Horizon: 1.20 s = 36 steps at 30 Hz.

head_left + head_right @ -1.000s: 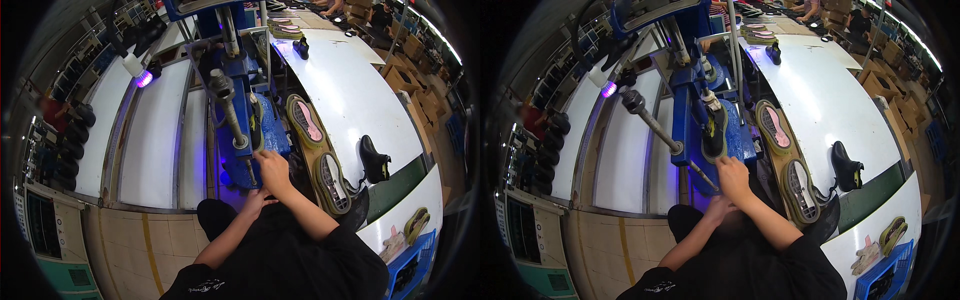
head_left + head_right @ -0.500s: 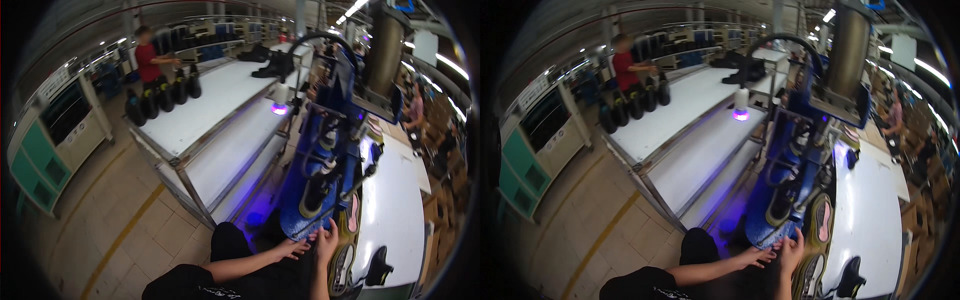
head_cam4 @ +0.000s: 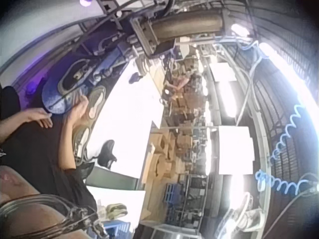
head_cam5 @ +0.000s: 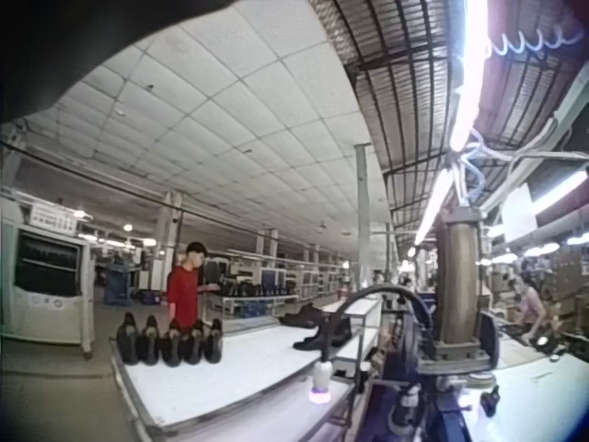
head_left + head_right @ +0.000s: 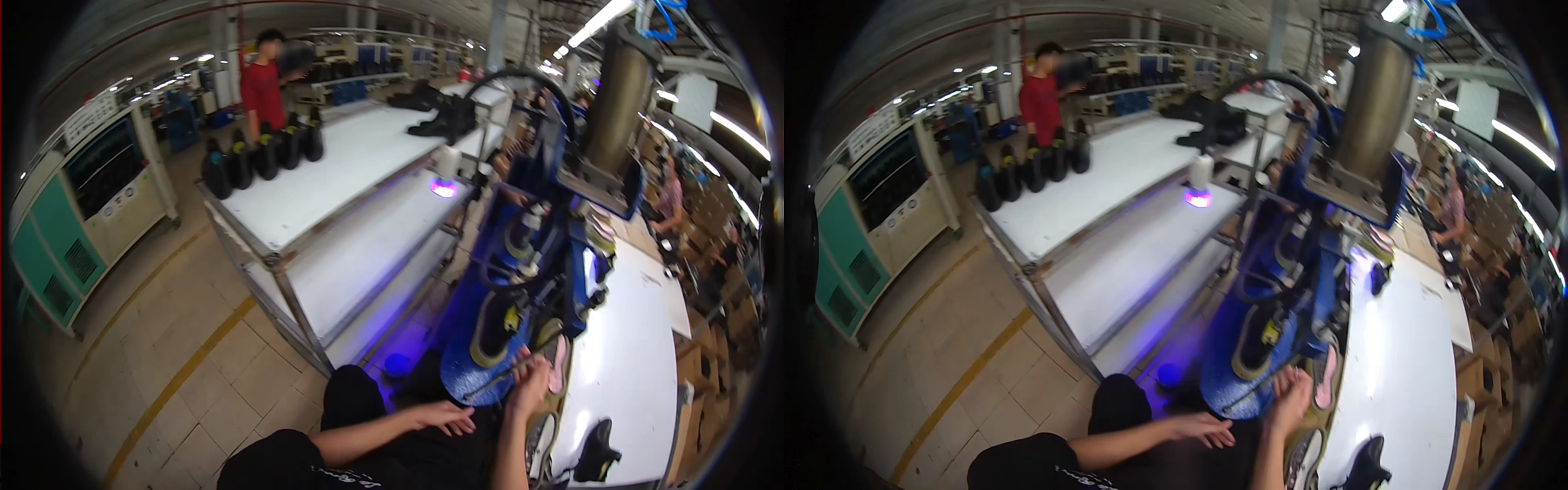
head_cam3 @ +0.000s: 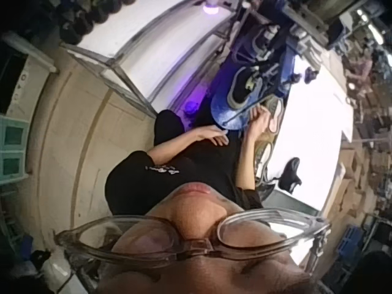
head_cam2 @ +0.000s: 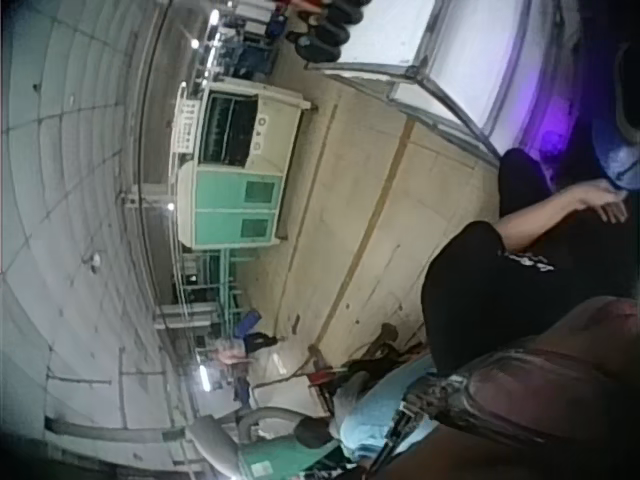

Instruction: The recorder is using a specialized machine to press and attach soles to shoes in a factory setting.

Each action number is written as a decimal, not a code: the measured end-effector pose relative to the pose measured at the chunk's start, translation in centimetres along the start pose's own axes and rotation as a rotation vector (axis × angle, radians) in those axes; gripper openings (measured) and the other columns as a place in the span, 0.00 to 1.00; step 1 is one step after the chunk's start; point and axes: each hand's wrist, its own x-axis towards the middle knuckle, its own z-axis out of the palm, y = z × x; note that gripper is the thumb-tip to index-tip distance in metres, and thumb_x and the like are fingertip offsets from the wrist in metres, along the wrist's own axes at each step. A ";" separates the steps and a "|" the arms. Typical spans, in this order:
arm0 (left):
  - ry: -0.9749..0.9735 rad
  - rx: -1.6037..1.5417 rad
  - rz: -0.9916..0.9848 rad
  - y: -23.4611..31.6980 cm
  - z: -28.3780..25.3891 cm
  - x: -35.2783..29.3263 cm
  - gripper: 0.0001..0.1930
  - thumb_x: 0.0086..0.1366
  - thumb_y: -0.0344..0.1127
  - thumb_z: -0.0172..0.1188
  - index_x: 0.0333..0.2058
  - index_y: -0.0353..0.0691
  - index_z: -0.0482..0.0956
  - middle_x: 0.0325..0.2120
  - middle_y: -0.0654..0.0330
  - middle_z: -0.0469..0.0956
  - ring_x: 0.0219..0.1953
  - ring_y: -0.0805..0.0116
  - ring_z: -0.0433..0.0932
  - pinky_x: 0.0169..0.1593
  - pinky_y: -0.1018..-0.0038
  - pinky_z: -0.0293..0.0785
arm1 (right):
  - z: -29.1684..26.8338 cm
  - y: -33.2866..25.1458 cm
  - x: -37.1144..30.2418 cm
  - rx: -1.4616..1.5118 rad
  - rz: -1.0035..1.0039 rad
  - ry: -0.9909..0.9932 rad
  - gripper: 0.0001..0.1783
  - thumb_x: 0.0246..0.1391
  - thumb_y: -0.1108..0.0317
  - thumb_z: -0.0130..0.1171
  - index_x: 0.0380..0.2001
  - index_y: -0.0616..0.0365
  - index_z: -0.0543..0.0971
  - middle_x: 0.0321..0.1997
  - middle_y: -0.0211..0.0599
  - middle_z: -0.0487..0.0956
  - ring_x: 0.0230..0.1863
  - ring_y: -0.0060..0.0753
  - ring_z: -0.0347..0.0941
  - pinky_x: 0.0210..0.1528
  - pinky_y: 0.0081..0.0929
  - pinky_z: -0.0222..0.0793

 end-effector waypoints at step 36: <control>0.586 -0.680 1.018 14.6 -13.7 -3.4 0.20 0.71 0.40 0.67 0.56 0.36 0.78 0.47 0.54 0.85 0.47 0.61 0.85 0.54 0.64 0.82 | 8.4 -2.4 -1.1 0.066 0.465 -0.603 0.40 0.72 0.37 0.47 0.59 0.68 0.74 0.59 0.54 0.80 0.54 0.60 0.82 0.63 0.58 0.75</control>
